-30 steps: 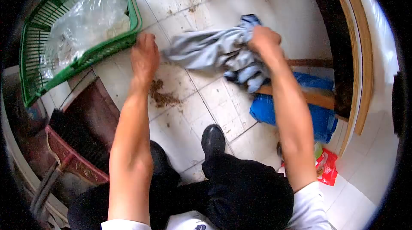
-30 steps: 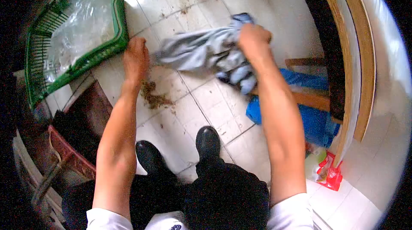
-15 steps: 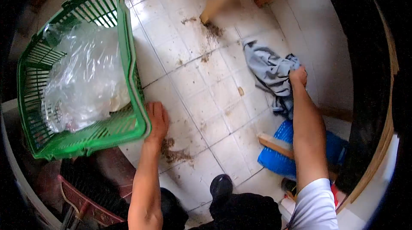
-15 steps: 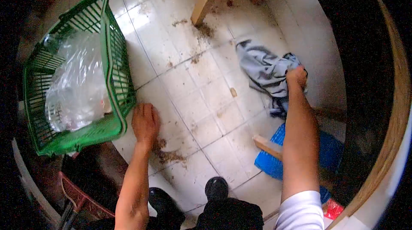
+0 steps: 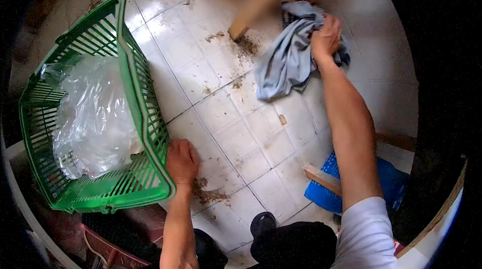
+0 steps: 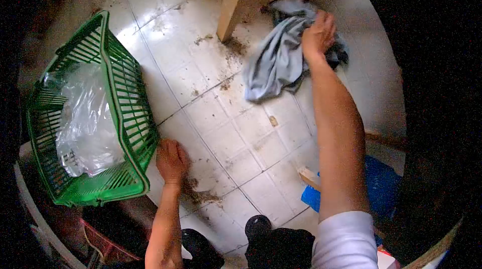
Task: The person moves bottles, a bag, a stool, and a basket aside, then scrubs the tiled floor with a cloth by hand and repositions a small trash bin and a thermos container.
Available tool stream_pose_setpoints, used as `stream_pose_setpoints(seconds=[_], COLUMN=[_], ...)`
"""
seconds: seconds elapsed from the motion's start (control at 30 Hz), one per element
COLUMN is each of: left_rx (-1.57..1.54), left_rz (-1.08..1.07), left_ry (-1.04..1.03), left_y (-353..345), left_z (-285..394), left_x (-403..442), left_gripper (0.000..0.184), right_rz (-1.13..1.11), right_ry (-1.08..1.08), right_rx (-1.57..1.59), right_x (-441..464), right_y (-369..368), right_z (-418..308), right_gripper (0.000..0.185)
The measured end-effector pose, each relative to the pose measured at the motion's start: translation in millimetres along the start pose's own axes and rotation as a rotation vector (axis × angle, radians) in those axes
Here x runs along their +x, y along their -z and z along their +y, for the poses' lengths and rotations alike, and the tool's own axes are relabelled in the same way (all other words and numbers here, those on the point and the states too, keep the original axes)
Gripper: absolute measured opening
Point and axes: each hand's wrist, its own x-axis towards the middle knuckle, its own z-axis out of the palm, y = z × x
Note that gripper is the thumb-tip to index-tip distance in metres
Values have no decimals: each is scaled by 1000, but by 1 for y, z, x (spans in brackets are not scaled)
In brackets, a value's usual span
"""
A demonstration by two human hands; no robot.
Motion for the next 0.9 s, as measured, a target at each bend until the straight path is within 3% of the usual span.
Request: stream_pose_setpoints(seconds=[0.03,0.13,0.23,0.27,0.4,0.5,0.53,0.57,0.63,0.7,0.73,0.83,0.9], left_rx=[-11,-4,-37,-44,-20,-13,-16,-20,-17,1,18,17,28], left_rz=[30,-60,-44,-38,-66,-89,-91,-93,-120,-129,-131,-106,-87], left_ry=[-9,64,44,25,31,37,47,57,78,96,97,72,70], left_y=[0,-1,-3,-2,0,-1,-4,-4,1,3,1,4,3], left_z=[0,-4,-7,-9,-7,-9,-10,-8,-4,-1,-3,-6,-6], left_x=[0,-8,-6,-6,-6,-4,-6,-4,-4,-4,-8,-5,-8], left_gripper=[20,20,22,22,25,25,25,25,26,26,27,26,26], right_rz=[35,-37,-59,-202,-722,-937,-848,-686,-804,-963,-865,-241,2], right_ry=[-94,-89,55,92,3,119,216,218,263,270,247,149,170], right_rx=[-83,-157,-211,-187,-265,-219,-240,88,199,342,421,245,175], right_x=[9,31,57,77,96,120,119,107,93,59,45,30,44], right_y=[-3,-1,-29,-67,-95,-101,-111,-114,-110,-22,-38,37,31], right_z=[-1,23,39,64,45,62,73,90,89,29,50,20,31], right_gripper=[42,44,49,59,61,54,50,48,46,45,42,48,59])
